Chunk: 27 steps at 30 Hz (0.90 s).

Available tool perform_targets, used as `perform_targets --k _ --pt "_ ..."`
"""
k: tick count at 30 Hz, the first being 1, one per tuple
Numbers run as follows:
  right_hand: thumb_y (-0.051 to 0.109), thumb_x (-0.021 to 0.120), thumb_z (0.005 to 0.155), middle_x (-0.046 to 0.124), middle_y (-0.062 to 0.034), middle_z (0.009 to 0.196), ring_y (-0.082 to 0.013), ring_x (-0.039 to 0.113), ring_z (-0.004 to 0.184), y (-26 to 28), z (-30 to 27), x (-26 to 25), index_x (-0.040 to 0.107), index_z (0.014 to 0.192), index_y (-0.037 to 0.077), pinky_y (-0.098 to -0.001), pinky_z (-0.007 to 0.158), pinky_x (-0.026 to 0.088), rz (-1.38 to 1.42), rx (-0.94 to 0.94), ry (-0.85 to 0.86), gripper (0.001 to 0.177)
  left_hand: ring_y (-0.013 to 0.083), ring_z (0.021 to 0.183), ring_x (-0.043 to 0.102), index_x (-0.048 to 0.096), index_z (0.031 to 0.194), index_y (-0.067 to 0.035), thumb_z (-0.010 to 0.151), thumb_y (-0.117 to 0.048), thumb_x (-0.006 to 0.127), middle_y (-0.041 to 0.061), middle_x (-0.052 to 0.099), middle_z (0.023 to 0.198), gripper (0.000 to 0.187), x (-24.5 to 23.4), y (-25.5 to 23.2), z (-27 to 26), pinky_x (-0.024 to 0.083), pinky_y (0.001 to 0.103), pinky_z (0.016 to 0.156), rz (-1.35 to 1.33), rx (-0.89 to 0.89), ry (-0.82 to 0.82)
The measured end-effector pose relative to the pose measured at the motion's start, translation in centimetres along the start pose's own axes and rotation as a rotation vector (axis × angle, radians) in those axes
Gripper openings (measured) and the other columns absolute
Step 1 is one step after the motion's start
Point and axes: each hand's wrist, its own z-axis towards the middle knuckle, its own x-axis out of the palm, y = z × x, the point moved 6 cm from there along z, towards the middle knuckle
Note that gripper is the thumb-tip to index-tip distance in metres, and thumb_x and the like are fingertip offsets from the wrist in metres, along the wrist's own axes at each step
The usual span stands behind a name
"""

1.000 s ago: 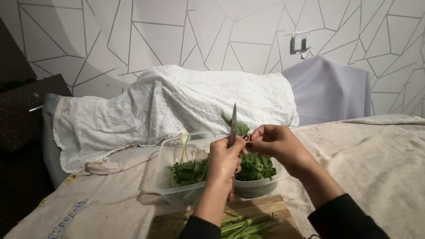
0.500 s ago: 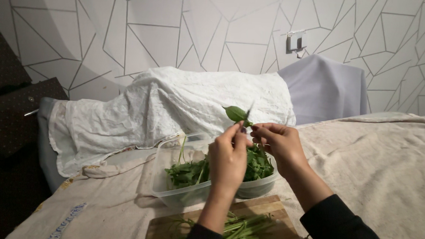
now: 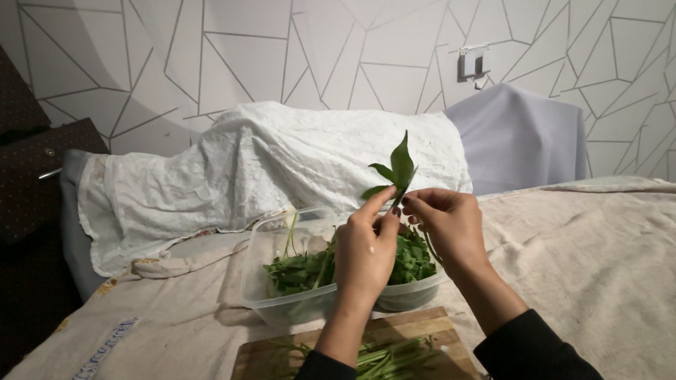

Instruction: The person uses a knife to trim leaves and stems from green leafy vegetables over a wooden cutting board. Trimmed leaves are placed into two clear plastic containers while stems are set aside on the board.

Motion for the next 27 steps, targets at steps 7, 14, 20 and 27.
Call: perform_targets --k 7,14,20,27 --pt "0.013 0.076 0.088 0.075 -0.0125 0.073 -0.0125 0.059 0.053 0.6 -0.4 -0.5 0.080 0.090 -0.003 -0.0279 0.047 0.044 -0.282 0.120 -0.019 0.017 0.0128 0.044 0.059 0.068 0.131 -0.023 0.097 -0.020 0.059 0.003 0.078 0.080 0.035 0.7 1.3 0.1 0.040 0.031 0.039 0.164 -0.118 0.063" --pt "0.017 0.077 0.087 0.077 -0.0093 0.075 -0.0132 0.057 0.049 -0.3 0.3 -2.0 0.081 0.094 0.003 -0.0278 0.043 0.042 -0.528 0.223 -0.034 0.017 0.0157 0.048 0.063 0.071 0.127 -0.022 0.098 -0.018 0.058 0.006 0.075 0.066 0.032 1.6 5.4 0.2 0.047 0.033 0.046 0.319 -0.087 0.014" --pt "0.013 0.068 0.091 0.078 -0.0099 0.079 -0.0105 0.066 0.056 -2.7 1.2 -3.4 0.080 0.095 0.000 -0.0261 0.047 0.050 -0.356 0.253 -0.043 0.018 0.0108 0.059 0.070 0.069 0.110 -0.009 0.107 -0.027 0.052 0.003 0.080 0.070 0.025 3.8 10.2 1.8 0.052 0.030 0.059 0.091 -0.253 0.185" --pt "0.016 0.066 0.095 0.073 -0.0092 0.080 -0.0133 0.065 0.066 -6.1 1.9 -2.1 0.076 0.094 -0.002 -0.0248 0.055 0.052 0.047 0.331 0.031 0.021 0.0183 0.054 0.062 0.061 0.125 -0.014 0.105 -0.024 0.046 0.001 0.078 0.082 0.027 3.7 2.5 0.0 0.049 0.038 0.049 0.086 -0.144 0.288"
